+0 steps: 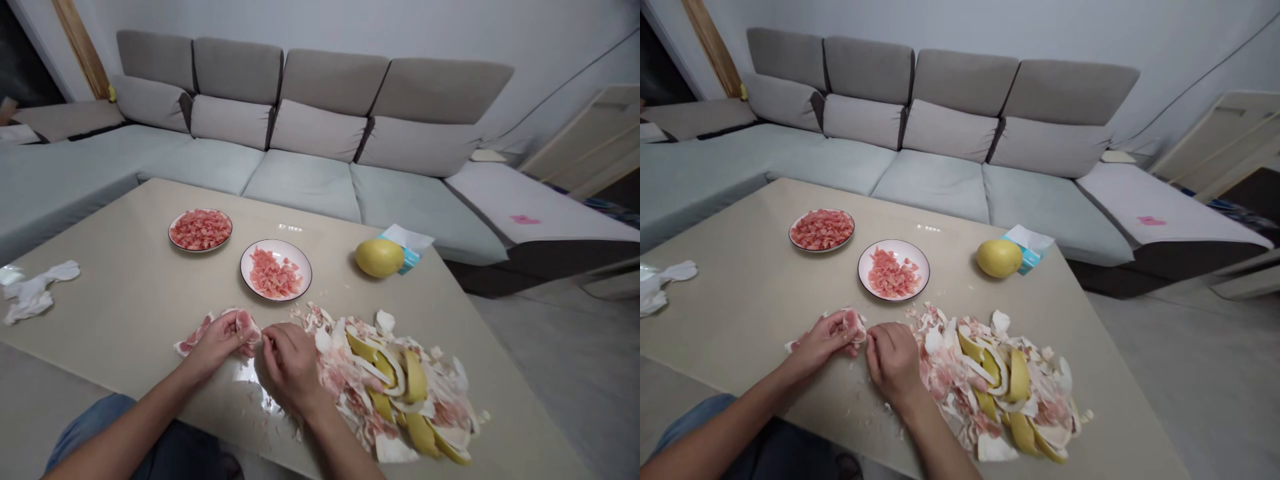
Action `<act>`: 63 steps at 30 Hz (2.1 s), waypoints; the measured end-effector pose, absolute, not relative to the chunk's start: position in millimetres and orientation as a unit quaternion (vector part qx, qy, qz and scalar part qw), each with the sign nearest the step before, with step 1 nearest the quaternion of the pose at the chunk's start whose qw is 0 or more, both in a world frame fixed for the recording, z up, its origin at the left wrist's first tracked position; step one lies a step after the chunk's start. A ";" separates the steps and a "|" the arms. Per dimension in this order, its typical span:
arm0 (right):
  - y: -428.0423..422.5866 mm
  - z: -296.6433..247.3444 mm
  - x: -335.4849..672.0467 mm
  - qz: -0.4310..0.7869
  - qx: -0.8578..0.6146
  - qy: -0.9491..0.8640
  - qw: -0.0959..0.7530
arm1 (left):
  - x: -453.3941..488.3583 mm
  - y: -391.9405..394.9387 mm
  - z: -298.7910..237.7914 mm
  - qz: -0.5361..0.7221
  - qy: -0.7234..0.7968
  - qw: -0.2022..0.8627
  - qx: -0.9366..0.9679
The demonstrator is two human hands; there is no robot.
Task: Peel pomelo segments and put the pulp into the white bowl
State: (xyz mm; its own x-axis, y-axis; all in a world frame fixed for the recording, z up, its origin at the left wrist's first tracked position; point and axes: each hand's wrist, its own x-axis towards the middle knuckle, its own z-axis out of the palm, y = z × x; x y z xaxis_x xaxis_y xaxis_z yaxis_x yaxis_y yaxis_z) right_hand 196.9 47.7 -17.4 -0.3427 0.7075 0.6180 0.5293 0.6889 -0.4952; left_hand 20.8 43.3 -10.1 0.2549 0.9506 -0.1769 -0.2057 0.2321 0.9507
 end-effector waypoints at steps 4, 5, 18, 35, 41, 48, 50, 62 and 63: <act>53.0 -15.1 203.9 0.100 -0.408 -0.782 0.460 | 17.7 39.9 -2.5 0.368 0.389 0.722 0.437; 54.5 -12.9 206.3 0.109 -0.419 -0.768 0.472 | 16.8 38.6 -0.8 0.366 0.383 0.733 0.426; 62.1 -12.9 209.9 0.159 -0.454 -0.793 0.374 | 13.3 36.8 -0.2 0.413 0.350 0.761 0.358; 51.4 -1.6 199.1 0.447 -0.442 -0.664 0.404 | 13.7 38.7 -4.8 0.420 0.394 0.705 0.415; 48.3 -9.7 189.5 0.405 -0.484 -0.646 0.430 | 17.8 41.4 -6.0 0.429 0.472 0.540 0.549; 46.6 -11.4 187.8 0.384 -0.515 -0.648 0.409 | 20.8 41.8 -10.4 0.421 0.479 0.490 0.594; 45.8 -11.8 186.4 0.381 -0.530 -0.638 0.409 | 21.8 41.7 -13.0 0.420 0.483 0.487 0.594; 47.9 -8.2 187.9 0.449 -0.505 -0.623 0.395 | 28.5 40.3 -25.5 0.447 0.450 0.620 0.461; 47.7 -8.9 188.1 0.452 -0.499 -0.627 0.393 | 28.0 41.2 -22.5 0.457 0.453 0.624 0.443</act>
State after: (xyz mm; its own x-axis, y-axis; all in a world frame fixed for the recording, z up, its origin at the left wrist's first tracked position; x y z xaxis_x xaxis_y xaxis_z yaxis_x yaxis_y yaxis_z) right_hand 188.1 47.7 -8.9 -0.1941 0.9801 0.0417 0.2705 0.0943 -0.9581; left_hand 28.0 41.2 -22.5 0.1717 0.9718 -0.1614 -0.1686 0.1904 0.9671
